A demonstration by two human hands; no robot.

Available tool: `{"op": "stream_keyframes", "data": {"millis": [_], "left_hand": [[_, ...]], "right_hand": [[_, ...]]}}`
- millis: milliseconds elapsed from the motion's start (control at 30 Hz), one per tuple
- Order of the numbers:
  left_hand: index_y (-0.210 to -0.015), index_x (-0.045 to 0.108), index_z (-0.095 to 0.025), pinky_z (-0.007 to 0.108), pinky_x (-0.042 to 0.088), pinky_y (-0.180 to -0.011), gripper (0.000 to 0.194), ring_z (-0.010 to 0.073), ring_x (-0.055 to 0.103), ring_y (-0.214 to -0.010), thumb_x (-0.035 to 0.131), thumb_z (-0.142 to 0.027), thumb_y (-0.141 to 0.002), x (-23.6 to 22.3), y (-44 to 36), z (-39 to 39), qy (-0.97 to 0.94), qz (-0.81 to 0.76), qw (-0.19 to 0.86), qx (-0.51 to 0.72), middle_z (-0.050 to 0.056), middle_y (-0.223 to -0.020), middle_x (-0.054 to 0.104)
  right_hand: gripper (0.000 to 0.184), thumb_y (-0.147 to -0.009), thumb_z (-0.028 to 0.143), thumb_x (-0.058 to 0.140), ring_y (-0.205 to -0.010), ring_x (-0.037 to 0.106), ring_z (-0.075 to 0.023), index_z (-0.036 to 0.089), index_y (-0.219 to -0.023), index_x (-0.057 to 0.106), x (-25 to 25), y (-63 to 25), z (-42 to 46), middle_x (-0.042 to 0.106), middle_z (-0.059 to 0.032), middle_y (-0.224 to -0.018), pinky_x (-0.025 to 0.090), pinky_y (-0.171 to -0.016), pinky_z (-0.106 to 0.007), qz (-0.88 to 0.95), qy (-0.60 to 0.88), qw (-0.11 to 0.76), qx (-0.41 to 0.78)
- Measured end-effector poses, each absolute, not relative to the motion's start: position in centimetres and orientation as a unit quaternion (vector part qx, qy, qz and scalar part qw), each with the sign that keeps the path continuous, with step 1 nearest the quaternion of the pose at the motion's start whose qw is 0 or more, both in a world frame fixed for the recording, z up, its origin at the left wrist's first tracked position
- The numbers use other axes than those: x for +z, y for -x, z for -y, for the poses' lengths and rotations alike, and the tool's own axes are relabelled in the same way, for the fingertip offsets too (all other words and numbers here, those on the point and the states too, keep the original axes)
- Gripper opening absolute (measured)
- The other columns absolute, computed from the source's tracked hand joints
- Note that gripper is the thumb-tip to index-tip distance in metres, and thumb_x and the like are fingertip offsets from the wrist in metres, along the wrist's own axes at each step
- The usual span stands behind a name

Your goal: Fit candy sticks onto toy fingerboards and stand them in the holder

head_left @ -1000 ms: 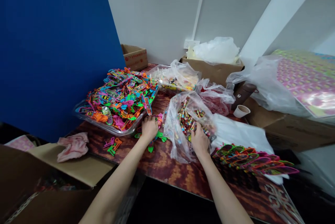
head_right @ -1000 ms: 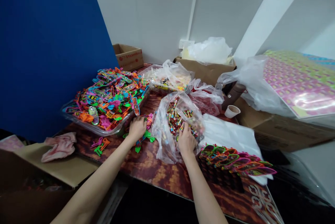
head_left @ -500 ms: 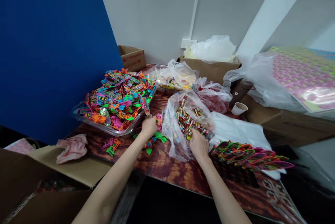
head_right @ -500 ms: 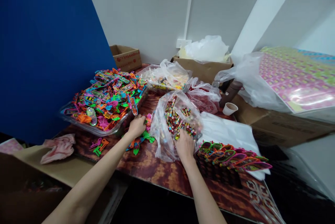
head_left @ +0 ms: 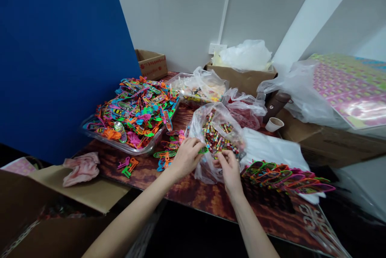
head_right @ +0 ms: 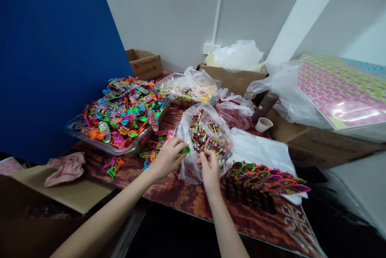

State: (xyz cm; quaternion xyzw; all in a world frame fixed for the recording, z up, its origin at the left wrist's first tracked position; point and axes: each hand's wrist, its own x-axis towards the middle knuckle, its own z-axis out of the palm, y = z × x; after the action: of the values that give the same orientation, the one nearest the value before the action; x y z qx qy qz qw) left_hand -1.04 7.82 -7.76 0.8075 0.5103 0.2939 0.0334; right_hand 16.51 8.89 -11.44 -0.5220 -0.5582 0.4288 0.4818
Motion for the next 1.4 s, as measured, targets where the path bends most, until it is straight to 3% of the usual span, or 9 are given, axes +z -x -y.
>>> {"op": "stream_keyframes", "data": {"millis": [133, 300, 400, 500, 633, 800, 1000, 1233, 1400], "left_hand": [[-0.112, 0.056, -0.02, 0.036, 0.042, -0.09, 0.029, 0.0227, 0.052, -0.105, 0.052, -0.011, -0.085, -8.2, -0.7, -6.9, -0.821, -0.486, 0.077, 0.289, 0.008, -0.109, 0.059], [-0.123, 0.052, -0.021, 0.032, 0.042, -0.092, 0.038, 0.0213, 0.054, -0.108, 0.056, -0.02, -0.085, -8.0, -0.2, -6.4, -0.757, -0.497, 0.232, 0.355, 0.007, -0.116, 0.059], [-0.101, 0.063, -0.017, 0.027, 0.045, -0.074, 0.024, 0.0181, 0.059, -0.084, 0.051, -0.034, -0.089, -7.4, 1.4, -6.3, -0.69, -0.514, 0.389, 0.33, 0.003, -0.091, 0.065], [-0.072, 0.061, -0.014, 0.023, 0.039, -0.058, 0.032, 0.0128, 0.053, -0.062, 0.051, -0.04, -0.088, -7.2, 2.3, -5.9, -0.669, -0.458, 0.531, 0.247, -0.001, -0.065, 0.056], [-0.076, 0.058, -0.015, 0.024, 0.044, -0.058, 0.032, 0.0119, 0.055, -0.058, 0.062, -0.046, -0.08, -7.8, 1.3, -4.9, -0.566, -0.402, 0.68, 0.235, -0.002, -0.068, 0.058], [-0.078, 0.061, -0.012, 0.021, 0.044, -0.053, 0.034, 0.0097, 0.055, -0.055, 0.071, -0.044, -0.074, -9.2, -0.3, -4.4, -0.399, -0.416, 0.706, 0.412, 0.0, -0.068, 0.06], [-0.095, 0.063, -0.016, 0.018, 0.047, -0.055, 0.027, 0.0092, 0.06, -0.062, 0.069, -0.038, -0.08, -9.7, -0.9, -4.5, -0.128, -0.331, 0.762, 0.542, 0.001, -0.076, 0.063], [-0.092, 0.066, -0.012, 0.016, 0.042, -0.047, 0.03, 0.0059, 0.052, -0.05, 0.075, -0.035, -0.075, -8.3, -2.8, -3.4, -0.121, -0.348, 0.731, 0.574, -0.001, -0.063, 0.058], [-0.077, 0.066, -0.009, 0.017, 0.042, -0.05, 0.034, 0.0066, 0.053, -0.052, 0.08, -0.038, -0.067, -8.2, -3.6, -2.2, -0.176, -0.377, 0.702, 0.578, 0.001, -0.064, 0.061]], "right_hand": [[0.036, -0.08, 0.054, 0.059, -0.043, 0.039, -0.0087, 0.021, -0.091, 0.05, -10.7, -15.0, -7.7, 0.047, 0.0067, -0.061, 0.039, -0.043, -0.022, 0.474, 0.454, 0.469, 0.591], [0.039, -0.069, 0.051, 0.071, -0.037, 0.029, -0.0056, 0.021, -0.081, 0.05, -9.8, -15.9, -8.2, 0.037, 0.011, -0.052, 0.026, -0.035, -0.018, 0.473, 0.436, 0.449, 0.62], [0.036, -0.069, 0.047, 0.073, -0.038, 0.029, -0.0049, 0.02, -0.076, 0.049, -8.4, -17.4, -9.0, 0.04, 0.0102, -0.055, 0.025, -0.035, -0.018, 0.518, 0.421, 0.396, 0.631], [0.029, -0.071, 0.04, 0.072, -0.046, 0.036, -0.0062, 0.018, -0.073, 0.052, -6.9, -17.9, -10.0, 0.044, 0.0077, -0.06, 0.029, -0.042, -0.018, 0.6, 0.392, 0.329, 0.615], [0.016, -0.076, 0.031, 0.063, -0.061, 0.045, -0.01, 0.016, -0.072, 0.057, -5.7, -16.9, -11.3, 0.05, 0.0046, -0.066, 0.035, -0.055, -0.02, 0.687, 0.342, 0.292, 0.57], [0.016, -0.08, 0.034, 0.059, -0.066, 0.049, -0.0124, 0.018, -0.082, 0.058, -6.4, -16.8, -10.8, 0.054, 0.0028, -0.072, 0.037, -0.06, -0.022, 0.702, 0.447, 0.369, 0.414], [0.032, -0.089, 0.049, 0.048, -0.048, 0.04, -0.0095, 0.019, -0.096, 0.055, -9.1, -17.2, -5.2, 0.048, 0.0041, -0.064, 0.033, -0.044, -0.021, 0.586, 0.448, 0.387, 0.553], [0.022, -0.089, 0.039, 0.055, -0.08, 0.057, -0.0156, 0.019, -0.096, 0.059, -8.6, -15.8, -2.3, 0.063, -0.0022, -0.089, 0.045, -0.07, -0.024, 0.592, 0.469, 0.447, 0.479], [0.022, -0.086, 0.04, 0.058, -0.073, 0.058, -0.0161, 0.018, -0.09, 0.059, -8.1, -15.6, -2.5, 0.063, -0.0017, -0.082, 0.047, -0.065, -0.025, 0.57, 0.454, 0.452, 0.514]]}}
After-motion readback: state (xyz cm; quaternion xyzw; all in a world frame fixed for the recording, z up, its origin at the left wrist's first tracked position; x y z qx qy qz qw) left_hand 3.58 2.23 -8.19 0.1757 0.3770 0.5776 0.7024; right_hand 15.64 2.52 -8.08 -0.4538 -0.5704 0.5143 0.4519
